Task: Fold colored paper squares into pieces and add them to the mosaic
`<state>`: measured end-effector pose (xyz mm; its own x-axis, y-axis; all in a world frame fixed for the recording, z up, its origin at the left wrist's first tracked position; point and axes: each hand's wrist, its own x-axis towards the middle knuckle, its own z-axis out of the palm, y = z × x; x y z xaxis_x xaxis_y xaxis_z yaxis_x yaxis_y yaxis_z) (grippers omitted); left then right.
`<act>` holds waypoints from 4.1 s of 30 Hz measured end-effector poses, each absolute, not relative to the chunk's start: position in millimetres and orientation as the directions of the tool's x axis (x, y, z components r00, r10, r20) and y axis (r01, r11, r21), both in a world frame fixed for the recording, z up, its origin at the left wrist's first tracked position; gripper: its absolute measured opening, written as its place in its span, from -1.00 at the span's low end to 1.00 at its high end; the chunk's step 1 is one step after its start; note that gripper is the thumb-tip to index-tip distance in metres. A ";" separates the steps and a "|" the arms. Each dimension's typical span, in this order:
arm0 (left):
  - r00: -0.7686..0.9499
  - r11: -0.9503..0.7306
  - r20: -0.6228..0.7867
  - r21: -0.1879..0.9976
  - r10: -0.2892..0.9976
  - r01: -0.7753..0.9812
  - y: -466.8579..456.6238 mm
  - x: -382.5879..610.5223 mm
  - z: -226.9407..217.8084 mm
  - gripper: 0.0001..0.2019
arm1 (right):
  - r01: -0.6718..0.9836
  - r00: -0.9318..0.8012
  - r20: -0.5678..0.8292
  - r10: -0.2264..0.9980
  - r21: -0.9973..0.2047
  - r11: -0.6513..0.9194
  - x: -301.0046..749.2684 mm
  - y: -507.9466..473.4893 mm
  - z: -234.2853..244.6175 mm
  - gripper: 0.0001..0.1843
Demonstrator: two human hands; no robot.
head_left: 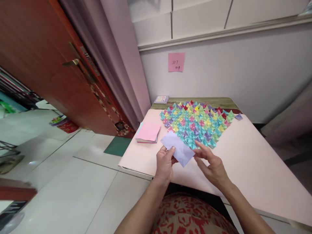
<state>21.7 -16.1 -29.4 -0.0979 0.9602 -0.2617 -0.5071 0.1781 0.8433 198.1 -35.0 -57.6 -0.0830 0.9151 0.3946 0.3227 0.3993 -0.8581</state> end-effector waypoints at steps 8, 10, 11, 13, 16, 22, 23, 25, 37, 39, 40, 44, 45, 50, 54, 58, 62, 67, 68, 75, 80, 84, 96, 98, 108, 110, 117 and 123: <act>-0.003 0.189 -0.212 0.876 0.977 -0.443 -24.1 25.2 -30.7 -0.57 | 0.337 -0.092 0.505 0.858 -0.795 0.504 188.6 -32.9 -58.4 -0.87; 0.019 0.185 -0.196 0.884 0.980 -0.430 -26.2 24.9 -29.4 -0.57 | 0.279 -0.051 0.451 0.891 -0.850 0.447 187.7 -31.8 -57.1 -0.91; 0.025 0.184 -0.192 0.887 0.981 -0.424 -27.1 25.0 -28.5 -0.57 | 0.251 -0.028 0.416 0.909 -0.877 0.409 186.9 -31.7 -56.5 -0.90; 0.031 0.182 -0.187 0.893 0.982 -0.412 -28.7 25.5 -26.7 -0.58 | 0.205 0.024 0.319 0.948 -0.929 0.307 184.5 -32.3 -55.2 -0.84; 0.049 0.167 -0.161 0.906 0.986 -0.388 -30.3 27.1 -25.6 -0.61 | 0.130 0.088 0.150 0.985 -0.982 0.138 178.6 -34.5 -52.5 -0.73; 0.015 0.164 -0.169 0.928 0.986 -0.335 -30.6 28.5 -30.3 -0.58 | -0.082 0.131 0.034 0.991 -0.996 0.045 169.2 -38.0 -47.9 -0.57; 0.018 0.169 -0.173 0.930 0.985 -0.327 -30.7 28.4 -31.3 -0.58 | -0.093 0.115 0.018 0.993 -0.995 0.029 169.4 -38.0 -47.7 -0.50; 0.049 0.187 -0.181 0.935 0.982 -0.303 -31.1 27.9 -32.7 -0.58 | -0.108 0.049 -0.040 0.998 -0.994 -0.035 171.3 -37.5 -47.9 -0.43; 0.232 0.386 -0.317 0.620 0.919 -0.683 -18.8 20.3 -33.7 -0.74 | -0.184 -0.122 -0.135 0.983 -0.970 -0.156 176.6 -38.5 -44.2 -0.61; 0.222 0.397 -0.342 0.622 0.913 -0.675 -20.4 24.8 -37.7 -0.69 | -0.152 -0.120 -0.125 0.985 -0.978 -0.143 174.9 -38.9 -44.3 -0.61; 0.187 0.377 -0.347 0.641 0.919 -0.669 -21.7 27.2 -39.8 -0.67 | -0.127 -0.109 -0.114 0.988 -0.984 -0.128 174.4 -39.0 -45.2 -0.61; 0.032 0.241 -0.274 0.780 0.961 -0.578 -28.2 32.8 -43.2 -0.73 | 0.010 -0.020 -0.036 0.999 -0.999 -0.035 175.2 -38.3 -51.0 -0.60; 0.030 0.216 -0.237 0.819 0.971 -0.532 -29.7 32.7 -42.4 -0.71 | 0.038 -0.002 -0.021 1.000 -0.999 -0.021 175.6 -38.1 -51.9 -0.61; 0.120 0.210 -0.177 0.903 0.977 -0.375 -32.7 28.3 -37.2 -0.71 | 0.174 0.062 0.066 0.996 -0.983 0.055 174.8 -40.4 -45.7 -0.65; 0.189 0.306 -0.243 0.806 0.951 -0.506 -28.8 25.3 -40.1 -0.72 | 0.382 0.121 0.300 0.946 -0.894 0.234 172.7 -49.2 -32.1 -0.54; 0.240 0.348 -0.256 0.758 0.937 -0.551 -25.7 22.7 -44.8 -0.73 | 0.453 0.032 0.511 0.859 -0.774 0.443 175.3 -56.9 -19.8 -0.45; 0.250 0.348 -0.253 0.792 0.935 -0.501 -26.8 21.8 -46.2 -0.73 | 0.517 -0.043 0.583 0.811 -0.681 0.518 179.6 -57.3 -13.9 -0.50; 0.274 0.295 -0.194 0.870 0.942 -0.396 -29.5 21.5 -46.6 -0.74 | 0.540 -0.060 0.555 0.829 -0.681 0.495 180.6 -53.2 -16.6 -0.56; 0.282 0.289 -0.187 0.877 0.941 -0.384 -29.8 21.4 -47.0 -0.74 | 0.538 -0.058 0.548 0.835 -0.687 0.488 180.6 -52.6 -18.1 -0.58; 0.276 0.284 -0.190 0.889 0.942 -0.358 -27.7 20.1 -46.8 -0.67 | 0.544 -0.099 0.502 0.859 -0.695 0.470 184.9 -50.6 -28.9 -0.62; 0.231 0.263 -0.192 0.905 0.954 -0.335 -24.3 17.5 -43.5 -0.63 | 0.536 -0.190 0.432 0.881 -0.707 0.462 187.0 -49.5 -40.4 -0.57; 0.274 0.227 -0.147 0.930 0.950 -0.290 -24.5 16.3 -42.3 -0.66 | 0.583 -0.176 0.465 0.868 -0.661 0.473 187.6 -46.6 -48.5 -0.77; 0.271 -0.239 0.170 0.939 0.947 0.249 -39.9 19.6 -27.5 -0.62 | 0.744 -0.194 0.608 0.770 -0.421 0.519 182.0 -47.0 -34.2 -0.88; 0.273 -0.251 0.171 0.922 0.947 0.293 -40.2 19.2 -28.1 -0.66 | 0.753 -0.210 0.623 0.754 -0.389 0.531 181.8 -46.9 -32.2 -0.90; 0.274 -0.026 -0.009 0.992 0.962 0.125 -43.3 20.7 -35.6 -0.84 | 0.705 -0.119 0.600 0.791 -0.509 0.493 180.9 -44.7 -24.8 -0.78; 0.240 0.155 -0.135 0.986 0.961 -0.068 -42.8 24.9 -38.6 -0.74 | 0.628 0.030 0.539 0.841 -0.665 0.404 183.6 -42.5 -24.5 -0.57; 0.226 0.324 -0.258 0.885 0.939 -0.335 -42.9 37.7 -34.7 -0.58 | 0.040 -0.047 0.002 0.999 -0.999 0.004 185.6 -36.1 -34.6 -0.58; 0.163 0.280 -0.241 0.915 0.957 -0.291 -30.7 32.0 -36.8 -0.57 | 0.131 -0.064 0.025 0.998 -0.991 0.034 188.5 -26.0 -46.3 -0.64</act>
<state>32.0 -30.7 -36.8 0.1629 0.9567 -0.2411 -0.2905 0.2800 0.9150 188.5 -26.0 -46.3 -0.0636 0.9977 0.0254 0.1312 0.0336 -0.9908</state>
